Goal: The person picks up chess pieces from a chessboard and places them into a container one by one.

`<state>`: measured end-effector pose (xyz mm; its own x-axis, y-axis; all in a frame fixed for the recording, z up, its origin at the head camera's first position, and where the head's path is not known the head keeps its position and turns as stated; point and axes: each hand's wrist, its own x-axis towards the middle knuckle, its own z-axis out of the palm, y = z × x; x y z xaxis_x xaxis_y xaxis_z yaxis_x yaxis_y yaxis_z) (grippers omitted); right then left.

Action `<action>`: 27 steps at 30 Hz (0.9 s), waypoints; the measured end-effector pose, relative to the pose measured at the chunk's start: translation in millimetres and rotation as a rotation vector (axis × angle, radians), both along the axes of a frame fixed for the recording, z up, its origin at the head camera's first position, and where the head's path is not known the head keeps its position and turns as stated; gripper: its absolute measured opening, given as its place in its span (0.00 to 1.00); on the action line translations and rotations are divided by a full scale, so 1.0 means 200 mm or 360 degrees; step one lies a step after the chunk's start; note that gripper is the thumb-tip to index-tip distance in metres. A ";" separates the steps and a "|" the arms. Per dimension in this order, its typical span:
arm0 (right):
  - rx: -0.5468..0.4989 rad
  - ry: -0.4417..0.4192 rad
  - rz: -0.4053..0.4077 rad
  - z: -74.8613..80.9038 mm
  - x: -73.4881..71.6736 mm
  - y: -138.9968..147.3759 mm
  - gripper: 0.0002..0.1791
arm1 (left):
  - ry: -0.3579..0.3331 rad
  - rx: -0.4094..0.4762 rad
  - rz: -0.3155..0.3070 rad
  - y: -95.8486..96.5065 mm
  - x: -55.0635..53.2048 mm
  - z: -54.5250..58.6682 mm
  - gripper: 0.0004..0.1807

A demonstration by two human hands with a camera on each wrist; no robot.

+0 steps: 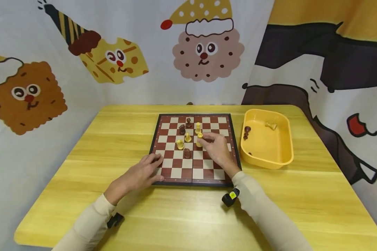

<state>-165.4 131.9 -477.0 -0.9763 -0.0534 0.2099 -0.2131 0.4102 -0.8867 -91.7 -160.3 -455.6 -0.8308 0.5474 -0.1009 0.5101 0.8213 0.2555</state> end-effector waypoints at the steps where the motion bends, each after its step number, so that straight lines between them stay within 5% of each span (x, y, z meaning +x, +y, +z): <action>1: 0.0002 0.0005 -0.0001 0.00 0.00 0.01 0.19 | -0.0004 0.0000 0.0001 0.01 0.00 0.00 0.41; 17: -0.0034 -0.0134 -0.0066 0.03 0.02 0.03 0.20 | 0.0034 0.0018 -0.0060 0.00 0.01 -0.02 0.40; 27: 0.0057 -0.0032 -0.0072 0.07 0.00 0.04 0.16 | 0.0031 -0.0022 -0.0016 -0.01 0.00 0.01 0.40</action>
